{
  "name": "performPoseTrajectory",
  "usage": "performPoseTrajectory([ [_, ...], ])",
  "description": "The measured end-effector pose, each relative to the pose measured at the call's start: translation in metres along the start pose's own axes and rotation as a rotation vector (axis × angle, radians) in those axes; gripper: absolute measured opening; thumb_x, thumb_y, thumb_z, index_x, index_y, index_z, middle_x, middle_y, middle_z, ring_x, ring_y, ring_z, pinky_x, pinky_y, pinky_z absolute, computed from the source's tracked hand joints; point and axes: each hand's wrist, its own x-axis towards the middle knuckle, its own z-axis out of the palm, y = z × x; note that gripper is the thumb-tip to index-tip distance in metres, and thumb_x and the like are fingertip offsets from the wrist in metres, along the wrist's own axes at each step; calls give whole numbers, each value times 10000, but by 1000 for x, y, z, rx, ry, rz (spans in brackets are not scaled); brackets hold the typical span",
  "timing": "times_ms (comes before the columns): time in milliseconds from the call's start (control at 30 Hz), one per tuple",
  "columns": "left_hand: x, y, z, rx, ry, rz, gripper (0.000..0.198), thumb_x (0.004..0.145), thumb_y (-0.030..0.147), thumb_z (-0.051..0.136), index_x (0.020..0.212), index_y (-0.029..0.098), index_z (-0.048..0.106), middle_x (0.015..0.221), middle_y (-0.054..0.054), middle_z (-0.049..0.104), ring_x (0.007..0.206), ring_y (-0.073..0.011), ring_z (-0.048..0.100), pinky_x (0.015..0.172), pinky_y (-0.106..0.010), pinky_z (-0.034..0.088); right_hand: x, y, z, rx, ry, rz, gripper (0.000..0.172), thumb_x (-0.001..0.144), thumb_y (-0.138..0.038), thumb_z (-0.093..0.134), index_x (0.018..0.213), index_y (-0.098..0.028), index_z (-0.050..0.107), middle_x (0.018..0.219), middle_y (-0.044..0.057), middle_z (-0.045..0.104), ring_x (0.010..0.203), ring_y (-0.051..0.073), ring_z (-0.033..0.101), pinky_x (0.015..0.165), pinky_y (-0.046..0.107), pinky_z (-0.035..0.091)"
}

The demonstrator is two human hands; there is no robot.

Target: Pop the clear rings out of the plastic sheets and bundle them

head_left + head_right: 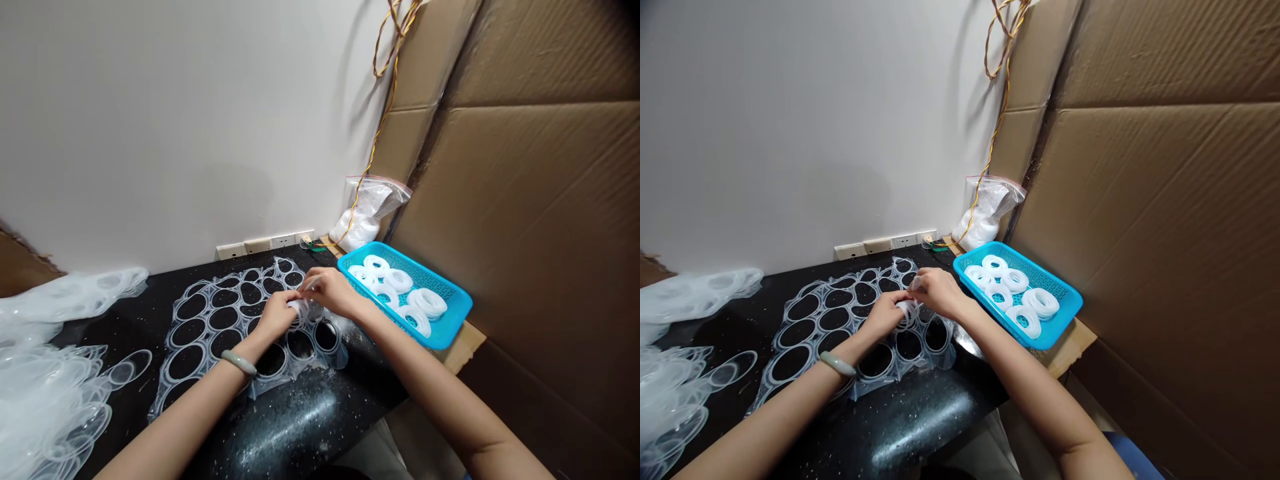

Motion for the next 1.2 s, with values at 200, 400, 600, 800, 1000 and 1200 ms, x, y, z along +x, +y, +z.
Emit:
performPoseTrajectory([
  [200,8,7,-6,-118,-84,-81,265,728,364,618,792,122,704,742,-50,663,642,-163,571,590,-256,423,-40,23,17,365,166,159,132,827,-234,645,746,-151,707,770,49,659,689,143,596,631,244,447],
  [400,14,9,-6,-180,-185,-140,274,699,376,684,751,107,704,634,-13,613,526,-97,474,515,-207,341,-56,46,28,502,52,278,129,766,-256,695,710,-141,678,794,49,658,763,169,613,717,274,472],
  [600,6,6,-15,-486,-74,-212,239,715,352,689,825,145,644,717,0,633,563,-88,519,520,-181,365,-57,53,25,502,30,307,83,742,-218,700,727,-138,684,873,62,654,816,180,622,776,292,475],
  [800,-2,-3,-40,-792,25,-252,186,692,302,708,779,151,643,682,9,625,565,-86,541,527,-176,405,-64,56,25,433,64,315,74,742,-211,705,750,-139,691,908,58,643,835,178,613,788,295,462],
  [1000,-7,-2,-31,-370,-108,-231,238,679,340,777,764,123,726,724,-33,683,602,-109,547,545,-200,369,-63,51,24,331,52,275,35,746,-184,700,741,-150,695,904,56,659,875,190,613,793,294,450],
  [1200,-6,3,-36,-595,87,-142,265,673,369,772,813,155,703,680,13,631,529,-73,498,516,-185,372,-63,49,23,291,58,287,33,737,-180,708,736,-149,697,927,64,660,891,193,619,809,298,455],
])
